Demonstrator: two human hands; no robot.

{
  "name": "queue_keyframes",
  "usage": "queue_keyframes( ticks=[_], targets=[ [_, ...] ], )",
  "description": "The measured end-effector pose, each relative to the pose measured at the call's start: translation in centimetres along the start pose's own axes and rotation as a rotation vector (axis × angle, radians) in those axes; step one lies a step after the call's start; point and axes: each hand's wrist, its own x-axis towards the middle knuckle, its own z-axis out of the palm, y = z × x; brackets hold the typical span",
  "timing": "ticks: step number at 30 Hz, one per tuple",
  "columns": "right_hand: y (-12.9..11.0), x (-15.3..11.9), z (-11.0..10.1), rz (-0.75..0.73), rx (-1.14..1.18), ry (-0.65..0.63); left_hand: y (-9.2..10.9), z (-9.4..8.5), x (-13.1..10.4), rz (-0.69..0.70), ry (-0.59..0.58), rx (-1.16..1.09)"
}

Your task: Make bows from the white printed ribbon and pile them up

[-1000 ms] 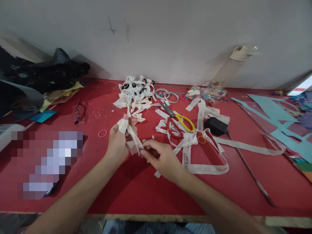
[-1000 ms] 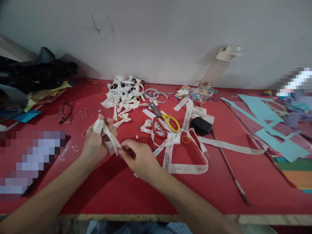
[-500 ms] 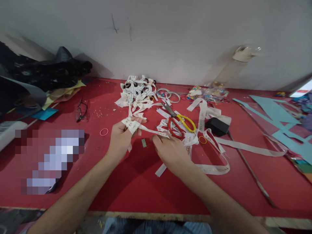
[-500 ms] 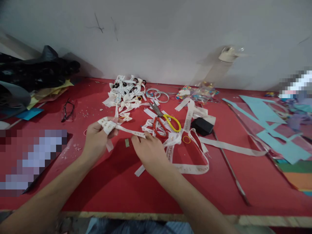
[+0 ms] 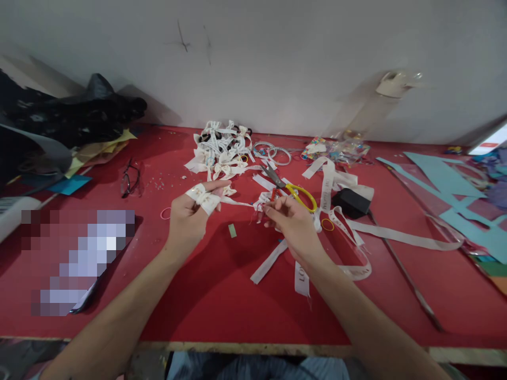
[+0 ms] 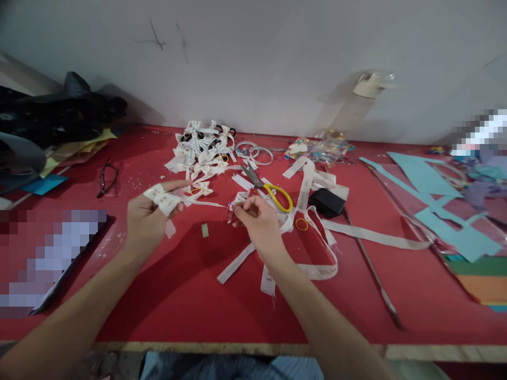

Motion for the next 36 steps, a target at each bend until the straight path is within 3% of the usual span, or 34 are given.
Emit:
queue_keyframes(
  ticks=[3, 5, 8, 11, 16, 21, 24, 31, 34, 36],
  targets=[
    [-0.5, 0.0, -0.1, -0.079, -0.051, -0.021, 0.2, -0.1, 0.3, 0.017, 0.079, -0.152],
    [-0.9, -0.2, -0.1, -0.138, -0.034, -0.070, 0.2, -0.1, 0.7, -0.019, 0.058, -0.244],
    [-1.3, -0.8, 0.3, -0.212, 0.012, -0.139, -0.1, 0.0, 0.8, -0.179, -0.150, -0.252],
    [-1.4, -1.3, 0.6, -0.371, -0.005, -0.170, -0.6, 0.1, 0.6, -0.285, -0.367, -0.116],
    [-1.3, -1.7, 0.5, -0.668, -0.238, -0.212, -0.9, 0.4, 0.3, -0.245, -0.588, 0.051],
    [-1.3, -1.8, 0.6, -0.662, -0.231, -0.321, -0.9, 0.6, 0.3, -0.222, -0.689, 0.008],
    [-1.1, -1.5, 0.6, -0.602, -0.176, -0.246, -1.4, 0.6, 0.4, -0.178, -0.647, 0.026],
    [0.8, 0.9, -1.0, -0.303, 0.025, 0.265, -1.1, 0.5, 0.5, -0.208, -0.533, 0.044],
    [0.3, 0.9, -1.3, -0.405, -0.011, 0.384, -0.8, 0.6, 0.4, -0.257, -0.498, 0.028],
    [-0.6, 0.3, -1.1, -0.486, -0.118, 0.323, -0.8, 0.6, 0.3, -0.272, -0.479, 0.014]
  ],
)
